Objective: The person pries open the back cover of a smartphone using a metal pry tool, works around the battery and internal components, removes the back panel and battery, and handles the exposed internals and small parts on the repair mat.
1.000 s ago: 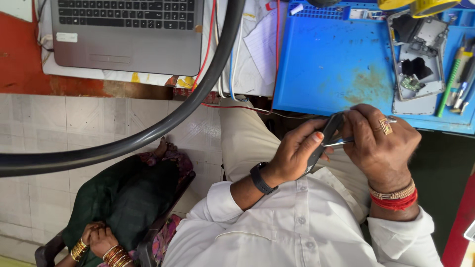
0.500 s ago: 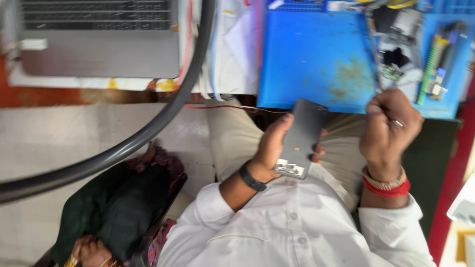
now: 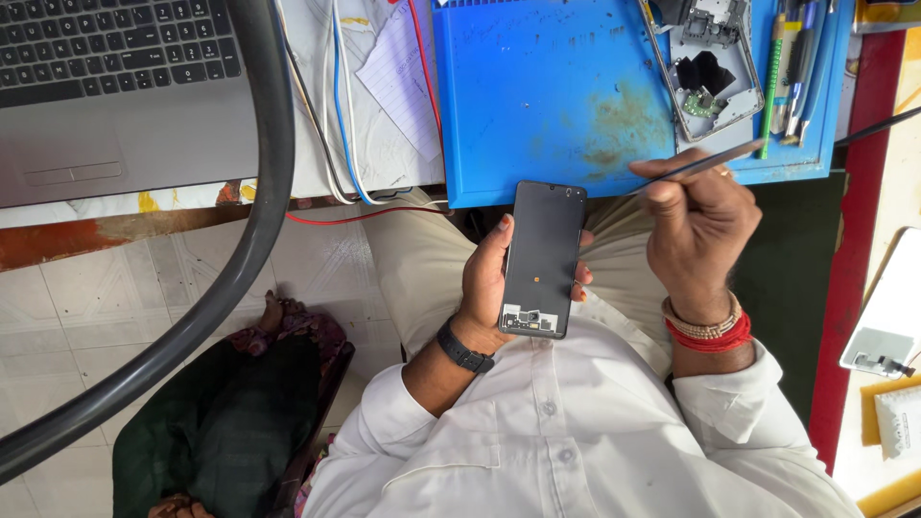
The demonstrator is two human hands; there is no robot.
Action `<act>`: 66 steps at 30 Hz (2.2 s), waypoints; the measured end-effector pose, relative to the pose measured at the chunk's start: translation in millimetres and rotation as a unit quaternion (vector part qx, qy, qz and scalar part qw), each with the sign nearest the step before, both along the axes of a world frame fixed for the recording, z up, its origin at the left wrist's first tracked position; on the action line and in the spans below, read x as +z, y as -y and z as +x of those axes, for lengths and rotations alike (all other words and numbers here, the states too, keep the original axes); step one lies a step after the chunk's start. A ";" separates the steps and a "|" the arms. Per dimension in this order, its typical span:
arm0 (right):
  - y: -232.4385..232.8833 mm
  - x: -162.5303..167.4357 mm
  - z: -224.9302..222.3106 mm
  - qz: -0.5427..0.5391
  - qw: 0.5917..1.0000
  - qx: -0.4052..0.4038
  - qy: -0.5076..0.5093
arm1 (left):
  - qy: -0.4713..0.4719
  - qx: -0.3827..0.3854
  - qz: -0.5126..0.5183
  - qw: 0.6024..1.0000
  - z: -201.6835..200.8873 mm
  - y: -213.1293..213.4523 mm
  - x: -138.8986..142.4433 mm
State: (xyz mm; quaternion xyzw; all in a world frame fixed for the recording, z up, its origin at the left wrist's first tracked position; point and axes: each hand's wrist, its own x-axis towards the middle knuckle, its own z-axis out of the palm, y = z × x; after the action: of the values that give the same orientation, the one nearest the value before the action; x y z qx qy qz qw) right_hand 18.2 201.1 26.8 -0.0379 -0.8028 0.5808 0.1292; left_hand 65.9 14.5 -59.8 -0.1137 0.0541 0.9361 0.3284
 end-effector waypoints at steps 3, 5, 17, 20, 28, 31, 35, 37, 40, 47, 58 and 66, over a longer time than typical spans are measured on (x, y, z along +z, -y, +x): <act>-4.2 -9.8 -1.3 0.040 0.989 0.103 -0.097 | 0.011 -0.009 0.001 1.000 -1.4 0.9 -0.8; -6.9 -12.2 -0.5 0.071 0.984 0.128 -0.104 | 0.008 -0.009 -0.008 1.000 -2.1 2.3 -0.5; -7.2 -19.3 -4.6 0.120 0.969 0.165 -0.139 | -0.020 0.003 -0.030 0.999 -3.7 1.9 5.2; -7.1 -20.1 -4.1 0.138 0.967 0.160 -0.146 | -0.024 0.004 -0.027 0.999 -4.6 2.1 6.6; -9.1 -23.1 -3.3 0.134 0.965 0.160 -0.157 | -0.026 0.006 -0.030 0.999 -1.9 2.6 4.4; -10.8 -23.4 -1.6 0.143 0.967 0.154 -0.146 | -0.025 0.006 -0.012 1.000 -0.4 0.5 -0.9; -6.8 -14.6 5.0 0.151 0.966 0.156 -0.139 | -0.011 0.015 0.052 0.998 3.7 2.2 -2.7; -1.1 -10.7 6.4 0.139 0.967 0.162 -0.141 | -0.032 0.025 0.066 0.997 2.5 6.5 -3.4; 5.6 -10.1 6.8 0.122 0.969 0.165 -0.137 | -0.053 0.026 0.065 0.996 3.7 11.2 -3.9; 5.0 -18.9 4.7 0.138 0.956 0.199 -0.166 | -0.050 0.025 0.076 0.996 7.5 10.0 -4.2; 4.2 -16.7 5.1 0.136 0.959 0.200 -0.144 | -0.053 0.027 0.069 0.996 6.9 10.9 -2.3; 5.7 2.6 17.9 0.032 0.983 0.141 -0.112 | -0.128 0.051 -0.044 0.989 17.3 15.1 15.1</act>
State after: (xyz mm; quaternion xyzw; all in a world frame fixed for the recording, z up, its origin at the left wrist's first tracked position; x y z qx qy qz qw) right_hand 36.1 195.4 29.3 0.1450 -0.7985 0.5682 0.1362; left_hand 83.2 -0.6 -44.7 -0.0096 0.1311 0.9551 0.2654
